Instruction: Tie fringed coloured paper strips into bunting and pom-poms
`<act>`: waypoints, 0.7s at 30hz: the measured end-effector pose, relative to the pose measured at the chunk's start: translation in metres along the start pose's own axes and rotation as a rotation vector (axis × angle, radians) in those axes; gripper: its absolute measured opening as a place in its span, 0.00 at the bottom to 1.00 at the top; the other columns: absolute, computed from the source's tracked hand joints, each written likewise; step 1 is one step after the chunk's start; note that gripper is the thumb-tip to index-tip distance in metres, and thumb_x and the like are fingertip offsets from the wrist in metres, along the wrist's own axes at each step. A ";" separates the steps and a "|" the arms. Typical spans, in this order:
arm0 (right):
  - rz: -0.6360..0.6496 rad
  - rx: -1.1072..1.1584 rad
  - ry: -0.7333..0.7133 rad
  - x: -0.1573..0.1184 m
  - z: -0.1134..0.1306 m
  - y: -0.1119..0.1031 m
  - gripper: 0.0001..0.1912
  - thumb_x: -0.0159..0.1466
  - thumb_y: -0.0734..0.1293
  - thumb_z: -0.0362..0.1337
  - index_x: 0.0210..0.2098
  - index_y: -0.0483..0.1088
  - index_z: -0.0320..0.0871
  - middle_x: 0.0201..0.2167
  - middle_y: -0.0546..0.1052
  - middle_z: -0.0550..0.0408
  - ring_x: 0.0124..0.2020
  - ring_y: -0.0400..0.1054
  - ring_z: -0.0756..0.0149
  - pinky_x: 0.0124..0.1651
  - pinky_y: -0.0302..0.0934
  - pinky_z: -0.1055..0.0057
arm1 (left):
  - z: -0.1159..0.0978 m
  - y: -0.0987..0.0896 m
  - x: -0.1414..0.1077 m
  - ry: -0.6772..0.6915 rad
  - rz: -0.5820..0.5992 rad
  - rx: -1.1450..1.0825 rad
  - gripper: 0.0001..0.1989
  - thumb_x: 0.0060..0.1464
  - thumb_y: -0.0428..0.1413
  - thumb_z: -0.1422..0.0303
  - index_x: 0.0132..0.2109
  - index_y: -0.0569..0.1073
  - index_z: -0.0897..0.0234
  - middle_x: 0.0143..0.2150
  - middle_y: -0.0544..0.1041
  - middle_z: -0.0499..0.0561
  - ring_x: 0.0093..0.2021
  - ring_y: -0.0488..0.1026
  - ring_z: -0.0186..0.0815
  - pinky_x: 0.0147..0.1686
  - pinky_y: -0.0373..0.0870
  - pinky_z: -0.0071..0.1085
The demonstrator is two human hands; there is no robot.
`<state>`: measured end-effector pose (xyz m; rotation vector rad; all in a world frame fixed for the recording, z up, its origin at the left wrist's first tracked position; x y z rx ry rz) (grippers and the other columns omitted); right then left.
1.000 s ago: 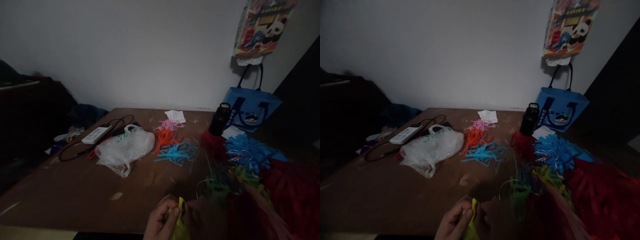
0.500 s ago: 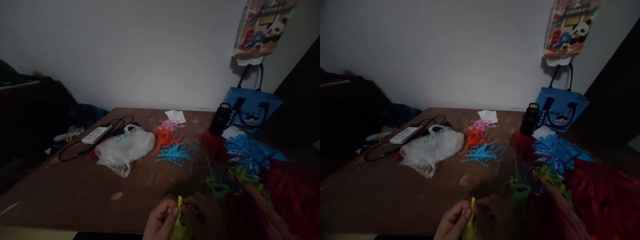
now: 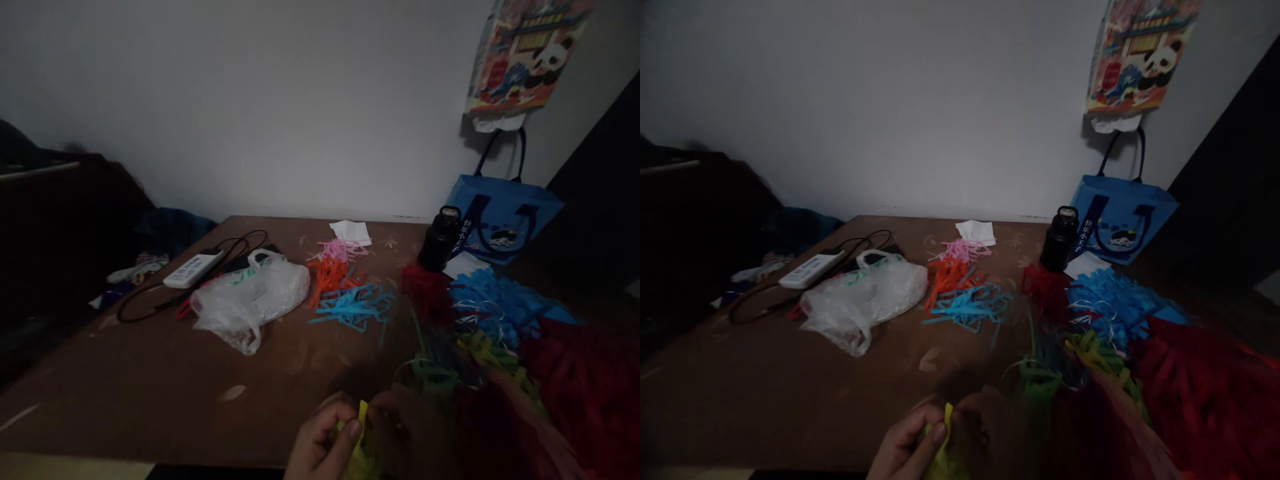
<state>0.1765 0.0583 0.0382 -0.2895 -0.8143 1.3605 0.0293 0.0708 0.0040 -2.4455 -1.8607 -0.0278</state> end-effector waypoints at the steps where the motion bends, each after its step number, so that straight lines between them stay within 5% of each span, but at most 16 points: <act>1: 0.001 0.006 -0.011 0.000 0.002 0.000 0.16 0.67 0.60 0.46 0.29 0.72 0.47 0.23 0.75 0.59 0.24 0.71 0.70 0.26 0.62 0.78 | -0.001 0.000 0.000 0.010 0.004 0.010 0.20 0.60 0.54 0.53 0.28 0.69 0.64 0.28 0.66 0.47 0.30 0.63 0.33 0.35 0.63 0.25; 6: -0.040 0.071 -0.082 0.000 0.014 0.002 0.23 0.71 0.53 0.51 0.33 0.74 0.48 0.26 0.77 0.56 0.27 0.72 0.69 0.31 0.65 0.78 | -0.005 -0.001 -0.001 0.079 0.027 0.112 0.17 0.62 0.52 0.58 0.29 0.69 0.64 0.29 0.68 0.49 0.32 0.67 0.34 0.35 0.63 0.25; 12: 0.083 0.196 -0.008 0.002 0.004 0.011 0.17 0.66 0.62 0.51 0.32 0.75 0.47 0.25 0.76 0.58 0.24 0.71 0.71 0.27 0.63 0.81 | -0.010 0.000 0.000 0.147 0.007 0.166 0.15 0.63 0.53 0.61 0.29 0.69 0.64 0.29 0.69 0.48 0.31 0.67 0.32 0.33 0.62 0.24; 16: 0.143 0.224 0.024 0.003 0.001 0.010 0.10 0.58 0.71 0.46 0.35 0.76 0.48 0.28 0.78 0.58 0.27 0.73 0.69 0.30 0.65 0.80 | -0.008 -0.001 0.000 0.111 0.000 0.118 0.18 0.63 0.52 0.57 0.29 0.69 0.64 0.28 0.69 0.48 0.30 0.66 0.32 0.33 0.62 0.24; 21: 0.121 0.209 0.015 0.002 0.000 0.008 0.10 0.64 0.65 0.43 0.30 0.76 0.47 0.24 0.76 0.59 0.23 0.72 0.71 0.26 0.63 0.81 | 0.002 0.000 0.000 -0.018 -0.031 0.014 0.21 0.60 0.53 0.52 0.28 0.69 0.64 0.28 0.67 0.48 0.30 0.64 0.32 0.34 0.62 0.25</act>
Point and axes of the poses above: each hand's wrist, its own x-axis towards the middle knuckle, its own y-axis out of the palm, z = x × y, the point moved 8 cm from there along x, towards the middle knuckle
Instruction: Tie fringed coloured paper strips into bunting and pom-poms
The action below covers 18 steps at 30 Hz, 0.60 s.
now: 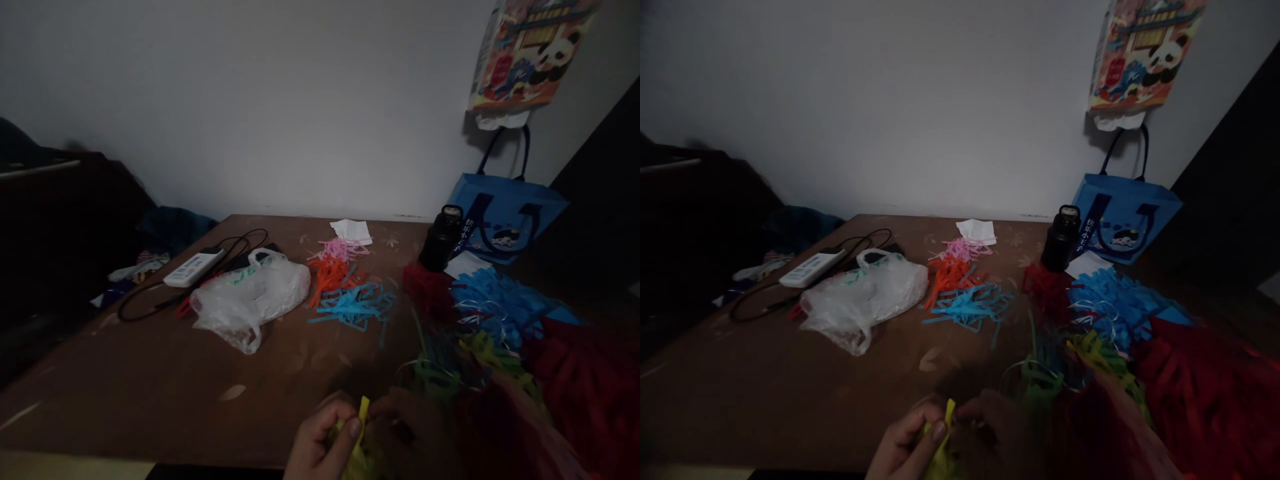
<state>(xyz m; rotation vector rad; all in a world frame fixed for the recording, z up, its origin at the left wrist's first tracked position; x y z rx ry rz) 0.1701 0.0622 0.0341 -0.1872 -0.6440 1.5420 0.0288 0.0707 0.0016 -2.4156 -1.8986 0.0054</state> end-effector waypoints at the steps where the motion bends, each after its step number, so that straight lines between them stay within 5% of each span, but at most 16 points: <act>1: -0.011 -0.018 -0.022 0.000 0.001 -0.001 0.12 0.65 0.64 0.43 0.30 0.75 0.47 0.23 0.76 0.59 0.23 0.71 0.72 0.26 0.63 0.81 | 0.001 0.001 0.000 -0.016 -0.001 -0.010 0.21 0.60 0.53 0.51 0.28 0.69 0.64 0.28 0.67 0.48 0.30 0.64 0.32 0.34 0.62 0.25; 8: -0.014 -0.215 -0.218 -0.001 0.015 -0.007 0.13 0.69 0.59 0.38 0.32 0.72 0.46 0.25 0.77 0.58 0.25 0.72 0.71 0.30 0.64 0.80 | -0.007 0.000 -0.001 0.072 0.057 0.124 0.20 0.62 0.51 0.55 0.28 0.68 0.64 0.27 0.67 0.48 0.30 0.65 0.33 0.32 0.62 0.24; 14: 0.119 -0.270 -0.087 -0.003 0.000 -0.007 0.12 0.67 0.61 0.39 0.29 0.72 0.48 0.26 0.76 0.59 0.29 0.73 0.70 0.34 0.64 0.79 | -0.026 -0.002 -0.002 0.261 0.084 0.286 0.14 0.63 0.52 0.64 0.28 0.68 0.64 0.27 0.69 0.48 0.29 0.67 0.31 0.31 0.62 0.23; 18: 0.138 -0.258 -0.063 -0.003 -0.004 -0.010 0.11 0.66 0.62 0.39 0.31 0.74 0.49 0.29 0.77 0.60 0.31 0.73 0.70 0.35 0.64 0.79 | -0.025 -0.002 -0.001 0.271 0.110 0.316 0.13 0.62 0.52 0.66 0.29 0.68 0.63 0.28 0.69 0.48 0.30 0.68 0.32 0.31 0.62 0.23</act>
Point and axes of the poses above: each hand's wrist, its own x-axis towards the middle knuckle, its own y-axis out of the palm, z = x × y, the point moved 8 cm from there along x, towards the middle knuckle
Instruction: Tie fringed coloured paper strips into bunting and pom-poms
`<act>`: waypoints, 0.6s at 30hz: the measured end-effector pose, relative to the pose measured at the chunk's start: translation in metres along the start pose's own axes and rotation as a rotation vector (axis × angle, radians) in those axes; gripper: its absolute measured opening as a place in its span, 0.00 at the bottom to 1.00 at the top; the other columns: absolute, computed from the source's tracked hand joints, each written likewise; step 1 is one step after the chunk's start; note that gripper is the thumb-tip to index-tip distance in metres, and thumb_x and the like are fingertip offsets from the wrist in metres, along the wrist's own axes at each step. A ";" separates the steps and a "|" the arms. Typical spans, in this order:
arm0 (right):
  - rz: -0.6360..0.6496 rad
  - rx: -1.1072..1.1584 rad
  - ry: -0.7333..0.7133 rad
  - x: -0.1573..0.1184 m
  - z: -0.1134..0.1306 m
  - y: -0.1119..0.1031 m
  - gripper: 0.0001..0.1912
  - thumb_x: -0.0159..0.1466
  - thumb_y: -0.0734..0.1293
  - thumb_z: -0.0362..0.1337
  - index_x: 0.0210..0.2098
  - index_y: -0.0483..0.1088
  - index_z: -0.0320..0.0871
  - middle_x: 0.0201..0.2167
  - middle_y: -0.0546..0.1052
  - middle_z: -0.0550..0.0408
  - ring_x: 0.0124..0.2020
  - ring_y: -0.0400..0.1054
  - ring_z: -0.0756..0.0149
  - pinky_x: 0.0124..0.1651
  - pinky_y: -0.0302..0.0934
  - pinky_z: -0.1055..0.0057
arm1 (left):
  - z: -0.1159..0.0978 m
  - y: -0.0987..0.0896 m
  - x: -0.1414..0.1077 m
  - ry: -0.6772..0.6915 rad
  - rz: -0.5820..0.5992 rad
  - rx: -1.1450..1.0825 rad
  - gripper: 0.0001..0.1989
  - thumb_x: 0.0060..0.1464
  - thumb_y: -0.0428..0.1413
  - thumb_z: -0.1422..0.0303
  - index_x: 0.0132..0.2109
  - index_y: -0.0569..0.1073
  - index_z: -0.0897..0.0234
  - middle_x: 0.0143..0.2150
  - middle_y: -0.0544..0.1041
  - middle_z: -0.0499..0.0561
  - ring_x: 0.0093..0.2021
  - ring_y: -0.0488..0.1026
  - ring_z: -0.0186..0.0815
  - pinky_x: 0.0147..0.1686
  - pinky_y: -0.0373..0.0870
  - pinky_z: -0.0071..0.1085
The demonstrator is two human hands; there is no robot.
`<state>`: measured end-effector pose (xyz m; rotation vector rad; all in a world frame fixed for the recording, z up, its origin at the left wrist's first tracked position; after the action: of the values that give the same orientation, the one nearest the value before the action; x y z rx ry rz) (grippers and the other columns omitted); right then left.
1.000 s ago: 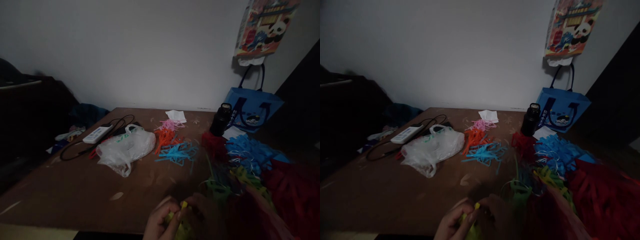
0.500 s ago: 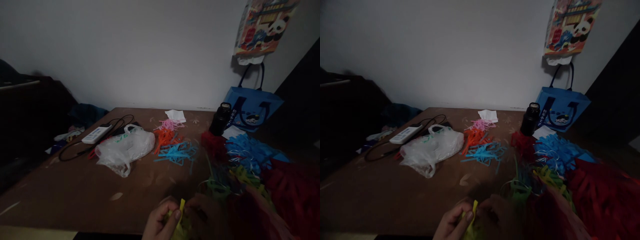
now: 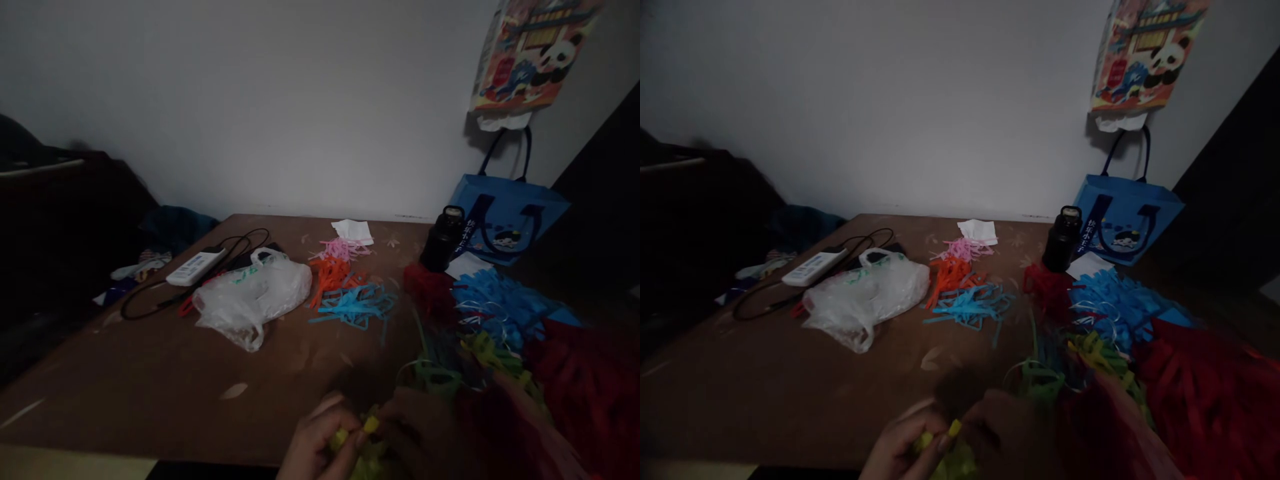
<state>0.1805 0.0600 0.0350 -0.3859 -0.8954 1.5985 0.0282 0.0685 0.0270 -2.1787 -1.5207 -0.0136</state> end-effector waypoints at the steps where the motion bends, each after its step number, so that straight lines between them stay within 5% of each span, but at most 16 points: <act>1: 0.001 0.004 0.006 0.000 -0.001 0.000 0.11 0.66 0.62 0.39 0.32 0.74 0.49 0.29 0.78 0.60 0.32 0.74 0.71 0.35 0.64 0.79 | 0.001 0.000 0.000 0.000 0.008 -0.001 0.12 0.62 0.52 0.67 0.29 0.67 0.63 0.28 0.70 0.48 0.31 0.68 0.32 0.32 0.62 0.24; 14: -0.098 0.037 0.006 -0.001 -0.007 0.011 0.09 0.63 0.64 0.42 0.31 0.76 0.50 0.27 0.79 0.58 0.30 0.75 0.66 0.33 0.67 0.77 | -0.005 0.004 0.003 0.040 0.024 -0.006 0.12 0.61 0.52 0.67 0.29 0.70 0.63 0.28 0.72 0.50 0.31 0.70 0.34 0.32 0.64 0.25; 18: -0.123 0.049 -0.003 -0.001 -0.006 0.009 0.08 0.62 0.64 0.40 0.30 0.75 0.49 0.25 0.78 0.59 0.27 0.74 0.68 0.30 0.66 0.79 | -0.012 -0.002 0.008 0.058 0.033 -0.063 0.07 0.60 0.55 0.64 0.38 0.76 0.61 0.34 0.76 0.51 0.38 0.73 0.37 0.38 0.67 0.27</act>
<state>0.1785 0.0610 0.0240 -0.2887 -0.8647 1.5049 0.0325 0.0715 0.0405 -2.2328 -1.4707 -0.1146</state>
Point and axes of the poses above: each hand's wrist, its own x-axis towards the middle knuckle, its own y-axis out of the palm, z = x × y, the point moved 8 cm from there along x, towards the middle knuckle
